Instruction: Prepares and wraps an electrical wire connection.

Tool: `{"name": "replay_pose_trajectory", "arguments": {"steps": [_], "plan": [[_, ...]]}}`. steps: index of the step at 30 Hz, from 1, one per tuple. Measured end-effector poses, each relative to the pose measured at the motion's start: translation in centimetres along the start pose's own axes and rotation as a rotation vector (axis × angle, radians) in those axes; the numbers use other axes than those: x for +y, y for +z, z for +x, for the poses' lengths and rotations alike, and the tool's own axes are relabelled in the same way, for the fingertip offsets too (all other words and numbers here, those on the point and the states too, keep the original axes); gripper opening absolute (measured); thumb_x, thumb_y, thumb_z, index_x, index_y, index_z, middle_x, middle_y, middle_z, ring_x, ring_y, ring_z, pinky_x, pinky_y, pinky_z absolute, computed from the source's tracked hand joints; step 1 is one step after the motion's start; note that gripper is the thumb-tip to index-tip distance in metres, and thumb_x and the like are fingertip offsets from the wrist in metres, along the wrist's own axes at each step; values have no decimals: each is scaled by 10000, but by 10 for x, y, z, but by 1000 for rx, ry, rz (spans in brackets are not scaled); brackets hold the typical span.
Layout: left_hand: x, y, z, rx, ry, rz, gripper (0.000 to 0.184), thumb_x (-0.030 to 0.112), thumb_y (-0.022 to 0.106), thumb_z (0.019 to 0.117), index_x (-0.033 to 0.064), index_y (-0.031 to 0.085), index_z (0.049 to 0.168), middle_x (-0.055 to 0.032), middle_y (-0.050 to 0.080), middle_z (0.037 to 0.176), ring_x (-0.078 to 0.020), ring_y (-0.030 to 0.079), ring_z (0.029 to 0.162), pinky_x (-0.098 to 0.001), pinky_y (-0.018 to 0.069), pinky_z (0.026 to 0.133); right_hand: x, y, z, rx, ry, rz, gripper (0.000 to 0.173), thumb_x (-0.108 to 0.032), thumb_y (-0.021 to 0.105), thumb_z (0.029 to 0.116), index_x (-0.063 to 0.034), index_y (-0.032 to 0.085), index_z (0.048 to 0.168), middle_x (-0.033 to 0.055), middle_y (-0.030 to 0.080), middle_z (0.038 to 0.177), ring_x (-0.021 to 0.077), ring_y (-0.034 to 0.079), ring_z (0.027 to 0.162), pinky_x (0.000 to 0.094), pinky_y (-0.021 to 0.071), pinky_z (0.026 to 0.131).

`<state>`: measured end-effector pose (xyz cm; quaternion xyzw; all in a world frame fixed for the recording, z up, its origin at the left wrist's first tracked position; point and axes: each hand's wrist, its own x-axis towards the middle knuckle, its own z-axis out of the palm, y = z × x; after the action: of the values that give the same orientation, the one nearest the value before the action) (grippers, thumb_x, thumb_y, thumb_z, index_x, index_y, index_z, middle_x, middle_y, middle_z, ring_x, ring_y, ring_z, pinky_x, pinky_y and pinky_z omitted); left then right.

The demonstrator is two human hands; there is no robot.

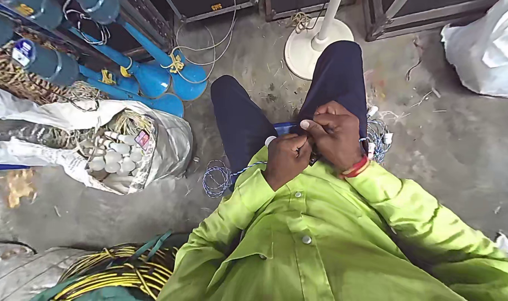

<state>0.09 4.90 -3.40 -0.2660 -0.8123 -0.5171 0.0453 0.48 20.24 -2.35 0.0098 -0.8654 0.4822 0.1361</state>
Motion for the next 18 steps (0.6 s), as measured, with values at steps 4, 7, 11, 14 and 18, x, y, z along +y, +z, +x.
{"name": "replay_pose_trajectory", "arguments": {"steps": [4, 7, 11, 14, 18], "plan": [[-15, -5, 16, 61, -93, -37, 275, 40, 632, 931, 4, 662, 661, -56, 605, 618, -104, 571, 574, -281, 476, 558, 8, 19, 32, 57, -99, -166, 328, -208, 648, 965, 15, 681, 726, 173, 639, 899, 268, 622, 903, 387, 498, 800], [-21, -21, 33, 91, -174, -85, 263, 74, 644, 950, 16, 685, 697, -23, 625, 617, -40, 538, 533, -241, 450, 533, 4, 36, 61, 85, -77, -210, 330, -208, 640, 961, 30, 694, 740, 199, 653, 904, 322, 641, 921, 445, 513, 816], [11, -28, 14, -47, -3, -211, 205, 87, 638, 957, -20, 763, 835, -68, 679, 698, -98, 623, 636, -275, 542, 631, 42, -3, 125, 47, 343, -356, 376, -234, 537, 1022, 97, 714, 1047, 323, 680, 1133, 469, 644, 1136, 632, 472, 1008], [4, -32, 42, 66, -92, -405, 241, 93, 645, 967, 10, 737, 760, 14, 630, 631, -15, 540, 554, -196, 467, 533, 23, -55, 160, 94, 170, -210, 429, -323, 518, 1058, 65, 689, 995, 218, 679, 875, 330, 670, 799, 543, 539, 777], [5, -54, 59, 5, -445, -740, 351, 211, 466, 1076, 69, 735, 901, 45, 663, 686, 8, 512, 519, -171, 454, 507, -28, -55, 76, -162, 13, 152, 303, -247, 484, 1085, 9, 640, 1046, 31, 722, 851, 110, 712, 763, 343, 620, 750]]}}
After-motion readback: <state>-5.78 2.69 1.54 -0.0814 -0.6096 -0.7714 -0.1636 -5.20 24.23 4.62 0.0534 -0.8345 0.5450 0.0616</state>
